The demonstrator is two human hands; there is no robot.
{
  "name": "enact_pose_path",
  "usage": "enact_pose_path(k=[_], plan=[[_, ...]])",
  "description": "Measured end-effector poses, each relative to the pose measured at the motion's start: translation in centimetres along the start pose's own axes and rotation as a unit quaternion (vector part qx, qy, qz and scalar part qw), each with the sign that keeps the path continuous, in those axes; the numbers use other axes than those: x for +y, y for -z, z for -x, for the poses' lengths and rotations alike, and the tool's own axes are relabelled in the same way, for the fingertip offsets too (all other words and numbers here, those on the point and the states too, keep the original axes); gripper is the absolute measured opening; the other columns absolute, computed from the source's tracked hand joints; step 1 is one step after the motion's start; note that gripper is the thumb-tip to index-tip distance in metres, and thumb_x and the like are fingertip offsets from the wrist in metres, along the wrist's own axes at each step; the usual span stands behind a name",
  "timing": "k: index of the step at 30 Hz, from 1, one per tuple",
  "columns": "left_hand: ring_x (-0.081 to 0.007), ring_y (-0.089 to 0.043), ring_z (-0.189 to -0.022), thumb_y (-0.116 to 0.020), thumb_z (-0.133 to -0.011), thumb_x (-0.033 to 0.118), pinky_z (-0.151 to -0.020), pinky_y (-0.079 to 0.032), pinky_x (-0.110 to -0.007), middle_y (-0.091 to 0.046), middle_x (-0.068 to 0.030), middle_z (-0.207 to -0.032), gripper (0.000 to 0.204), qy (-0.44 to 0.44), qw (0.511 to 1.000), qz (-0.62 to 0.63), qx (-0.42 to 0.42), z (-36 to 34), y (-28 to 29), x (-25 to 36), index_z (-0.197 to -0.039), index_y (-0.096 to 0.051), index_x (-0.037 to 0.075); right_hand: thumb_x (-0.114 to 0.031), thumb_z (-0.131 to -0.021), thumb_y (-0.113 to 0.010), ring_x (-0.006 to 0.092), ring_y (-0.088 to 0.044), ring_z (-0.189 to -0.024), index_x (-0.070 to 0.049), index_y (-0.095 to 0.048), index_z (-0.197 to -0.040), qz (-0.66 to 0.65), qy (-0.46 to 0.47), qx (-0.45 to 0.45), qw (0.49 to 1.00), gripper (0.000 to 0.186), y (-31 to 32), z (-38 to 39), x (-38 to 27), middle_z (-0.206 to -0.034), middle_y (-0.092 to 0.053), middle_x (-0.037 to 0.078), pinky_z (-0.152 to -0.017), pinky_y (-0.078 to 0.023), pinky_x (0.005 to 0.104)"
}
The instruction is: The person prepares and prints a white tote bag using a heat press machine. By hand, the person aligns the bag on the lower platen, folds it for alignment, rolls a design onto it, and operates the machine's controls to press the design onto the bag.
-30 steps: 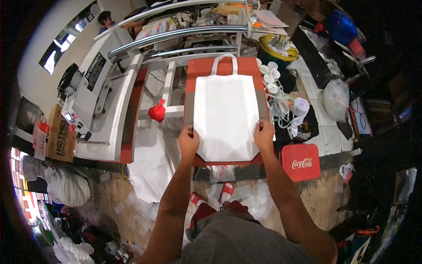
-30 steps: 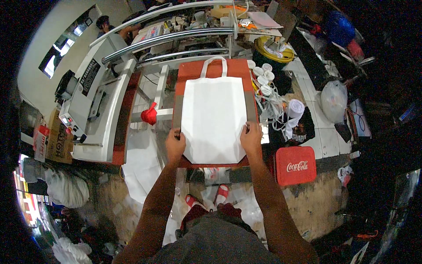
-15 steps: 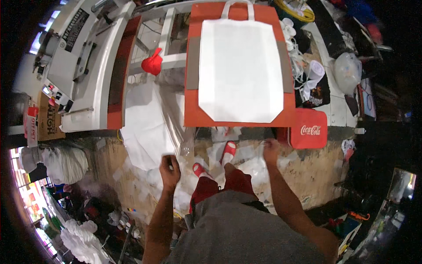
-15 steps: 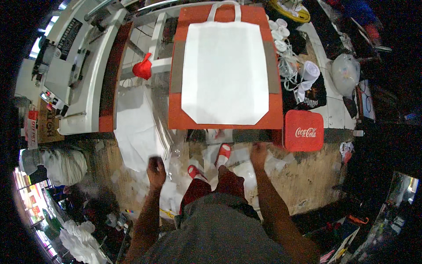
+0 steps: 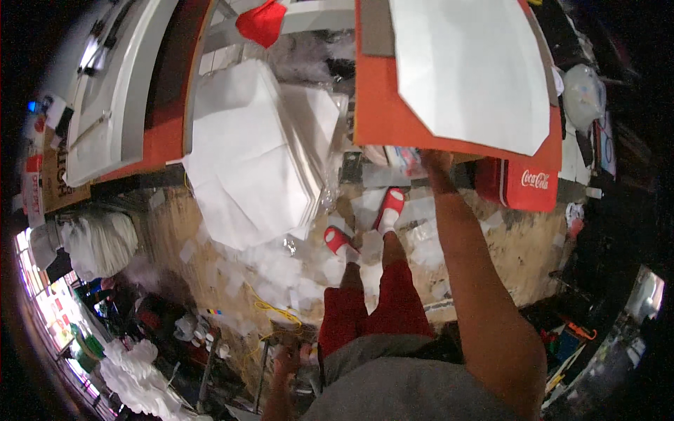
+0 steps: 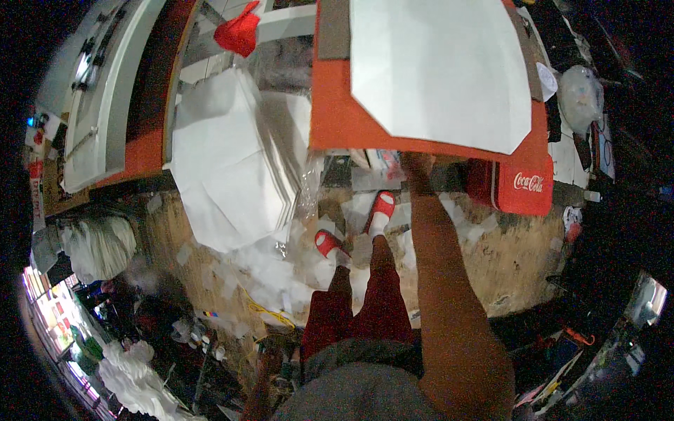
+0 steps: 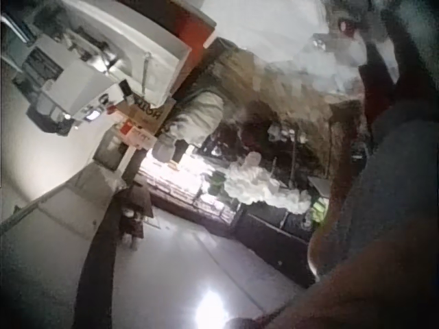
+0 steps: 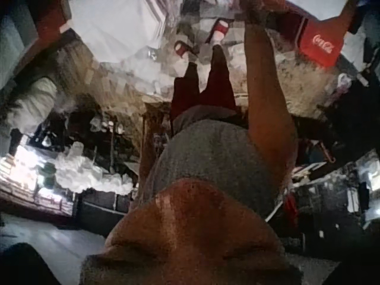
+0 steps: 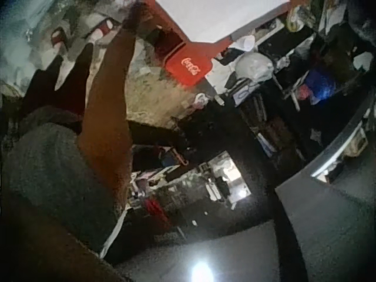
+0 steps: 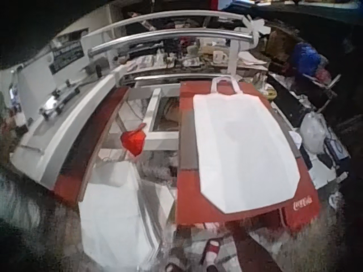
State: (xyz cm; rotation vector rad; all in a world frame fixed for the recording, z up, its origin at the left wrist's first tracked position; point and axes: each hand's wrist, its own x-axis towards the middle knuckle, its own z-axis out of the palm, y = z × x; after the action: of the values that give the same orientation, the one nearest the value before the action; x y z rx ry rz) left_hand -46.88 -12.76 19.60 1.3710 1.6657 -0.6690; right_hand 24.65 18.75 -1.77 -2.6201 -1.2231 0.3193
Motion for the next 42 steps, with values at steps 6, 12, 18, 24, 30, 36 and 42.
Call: enact_pose_path(k=[6, 12, 18, 24, 30, 36, 42], plan=[[-0.04, -0.068, -0.09, -0.062, -0.092, 0.031, -0.074, -0.055, -0.046, -0.069, -0.021, -0.092, 0.03, -0.009, 0.982, 0.183, 0.052, -4.3, -1.3, -3.4, -0.105, -0.066, 0.004, -0.041, -0.098, -0.052, 0.0439, -0.063, -0.1, -0.003, -0.061, -0.118, -0.048, 0.065, 0.175, 0.981, 0.044, 1.7, -1.0, 4.8, -0.113, -0.066, 0.023, -0.087, -0.048, 0.0529], [-0.0427, -0.063, -0.097, -0.068, -0.084, 0.015, -0.085, -0.053, -0.045, -0.062, -0.0211, -0.112, 0.038, -0.274, 0.953, 0.083, 0.098, -5.4, 6.7, 11.5, -0.119, -0.059, 0.003, -0.025, -0.092, -0.057, 0.043, -0.063, -0.094, -0.004, -0.062, -0.106, 0.046, 0.147, 0.125, 0.98, 0.025, 10.8, 5.1, 0.5, -0.104, -0.065, 0.023, -0.085, -0.049, 0.052], [-0.039, -0.051, -0.127, -0.079, -0.078, 0.024, -0.11, -0.039, -0.046, -0.057, -0.0209, -0.134, 0.064, -0.504, 0.848, 0.052, 0.159, -0.7, 17.9, 42.5, -0.133, -0.055, 0.004, -0.007, -0.086, -0.063, 0.0347, -0.064, -0.093, -0.006, -0.068, -0.095, -0.188, 0.284, -0.283, 0.897, 0.01, 31.9, 17.5, -10.2, -0.096, -0.064, 0.016, -0.082, -0.052, 0.0426], [-0.0235, -0.068, -0.095, -0.075, -0.086, 0.011, -0.084, -0.055, -0.036, -0.07, -0.0117, -0.107, 0.039, -0.583, 0.793, 0.168, 0.058, -1.1, 27.4, 55.9, -0.122, -0.062, 0.007, -0.008, -0.095, -0.061, 0.0105, -0.058, -0.081, 0.0, -0.062, -0.102, -0.481, 0.045, -0.058, 0.874, 0.01, 44.1, 8.1, -5.6, -0.093, -0.063, 0.004, -0.071, -0.051, 0.0291], [-0.0162, -0.07, -0.077, -0.073, -0.085, 0.014, -0.07, -0.054, -0.032, -0.072, -0.0126, -0.083, 0.032, -0.465, 0.801, 0.33, 0.184, -5.4, 34.7, 70.7, -0.113, -0.064, 0.0, -0.011, -0.091, -0.066, 0.0159, -0.064, -0.085, 0.001, -0.06, -0.117, -0.519, -0.018, 0.056, 0.853, 0.029, 45.0, -6.0, -4.9, -0.097, -0.066, 0.008, -0.072, -0.053, 0.0301], [-0.0279, -0.071, -0.075, -0.075, -0.081, 0.019, -0.072, -0.056, -0.038, -0.073, -0.0165, -0.083, 0.037, -0.431, 0.816, 0.225, 0.312, -10.4, 37.7, 77.5, -0.111, -0.066, -0.001, -0.01, -0.088, -0.065, 0.035, -0.06, -0.109, 0.003, -0.056, -0.123, -0.213, 0.183, 0.293, 0.914, 0.038, 43.1, -9.6, -4.5, -0.115, -0.061, 0.022, -0.096, -0.047, 0.0415], [-0.0364, -0.059, -0.117, -0.07, -0.083, 0.021, -0.098, -0.046, -0.044, -0.063, -0.0238, -0.123, 0.047, -0.453, 0.78, 0.129, 0.411, -10.0, 37.5, 77.1, -0.124, -0.061, -0.001, -0.018, -0.086, -0.064, 0.0403, -0.043, -0.13, 0.002, -0.054, -0.129, -0.103, 0.213, 0.163, 0.958, 0.048, 40.6, -7.6, -4.8, -0.137, -0.049, 0.021, -0.108, -0.036, 0.0506]])
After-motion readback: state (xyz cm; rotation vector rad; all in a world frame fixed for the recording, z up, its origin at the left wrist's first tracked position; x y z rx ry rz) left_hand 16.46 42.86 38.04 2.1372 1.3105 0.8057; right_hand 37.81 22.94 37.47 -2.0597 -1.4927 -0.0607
